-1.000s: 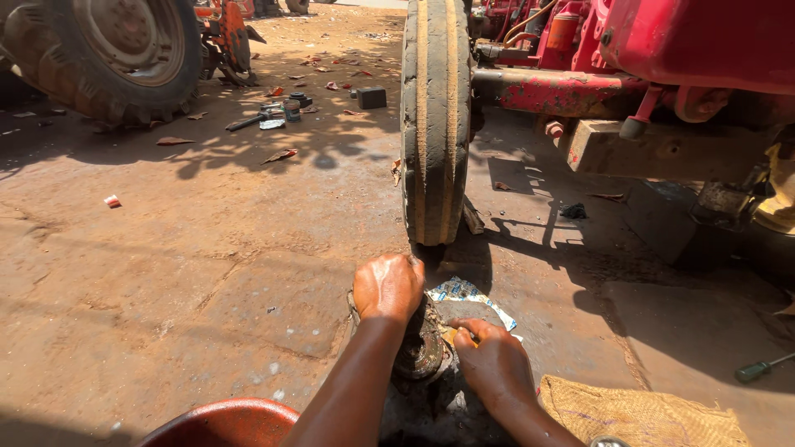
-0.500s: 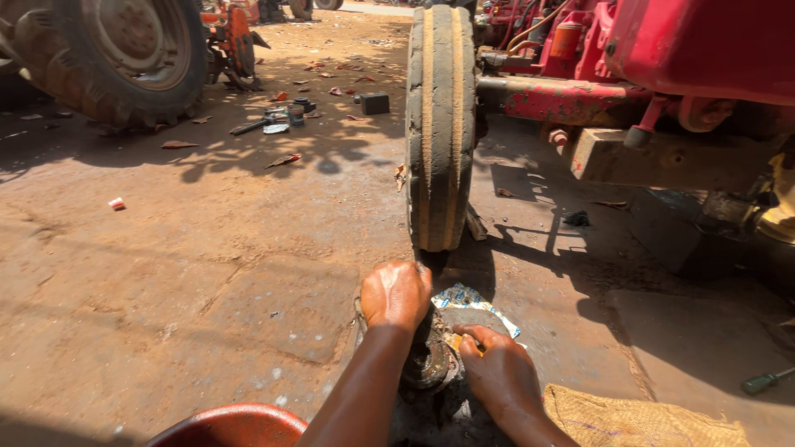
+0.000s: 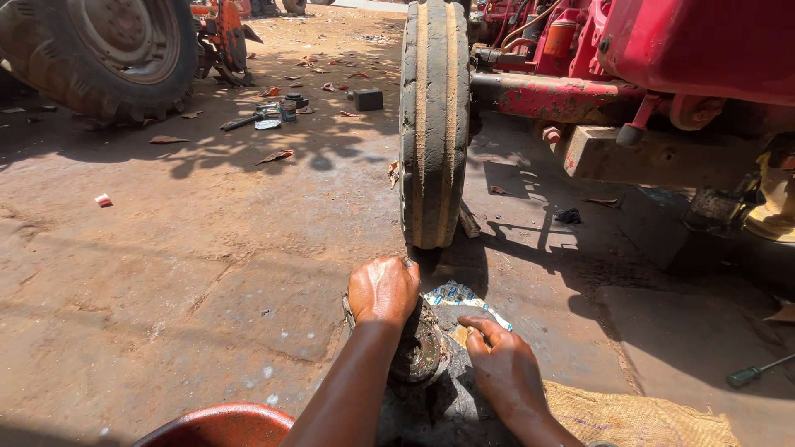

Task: The person cleans a greasy mechanical part by scrubbing it with a yellow sponge and scraping it with a metal tool. The part is held on a concrete block while the person alternates between scrubbing and scraping to remove grime.

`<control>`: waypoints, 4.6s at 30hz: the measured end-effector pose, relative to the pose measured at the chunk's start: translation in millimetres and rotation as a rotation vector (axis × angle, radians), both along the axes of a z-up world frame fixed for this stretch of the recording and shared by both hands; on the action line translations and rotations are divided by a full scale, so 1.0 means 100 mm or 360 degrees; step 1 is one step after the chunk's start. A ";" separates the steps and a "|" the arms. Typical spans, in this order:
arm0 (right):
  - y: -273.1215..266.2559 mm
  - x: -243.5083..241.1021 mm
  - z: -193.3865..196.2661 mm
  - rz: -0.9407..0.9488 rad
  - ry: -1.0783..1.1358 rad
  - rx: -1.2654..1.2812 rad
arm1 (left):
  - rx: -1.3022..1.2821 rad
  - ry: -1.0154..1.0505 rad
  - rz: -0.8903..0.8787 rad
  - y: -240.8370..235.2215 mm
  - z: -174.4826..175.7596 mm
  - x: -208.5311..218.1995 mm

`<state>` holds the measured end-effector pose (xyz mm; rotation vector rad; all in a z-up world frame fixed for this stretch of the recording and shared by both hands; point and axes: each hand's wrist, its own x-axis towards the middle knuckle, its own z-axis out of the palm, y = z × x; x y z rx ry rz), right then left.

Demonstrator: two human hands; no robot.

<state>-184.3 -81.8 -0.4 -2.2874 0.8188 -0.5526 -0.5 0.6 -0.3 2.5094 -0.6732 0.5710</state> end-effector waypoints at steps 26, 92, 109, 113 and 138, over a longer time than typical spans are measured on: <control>0.21 0.22 0.15 -0.0090 0.0067 -0.0062 | 0.0070 0.0083 0.0095 0.08 0.06 -0.06; 0.19 0.23 0.17 0.0105 0.0159 -0.0356 | 0.0093 -0.0005 0.0038 0.01 -0.03 0.02; 0.40 0.30 0.45 -0.0094 0.0659 0.0151 | 0.0023 0.0057 0.0101 0.17 0.03 0.03; 0.25 0.22 0.46 -0.0006 0.0153 -0.0276 | -0.0081 0.0054 -0.0045 -0.05 0.08 -0.08; 0.08 0.33 0.25 0.0051 -0.0114 -0.0326 | -0.0078 -0.0181 0.0042 -0.05 0.00 0.24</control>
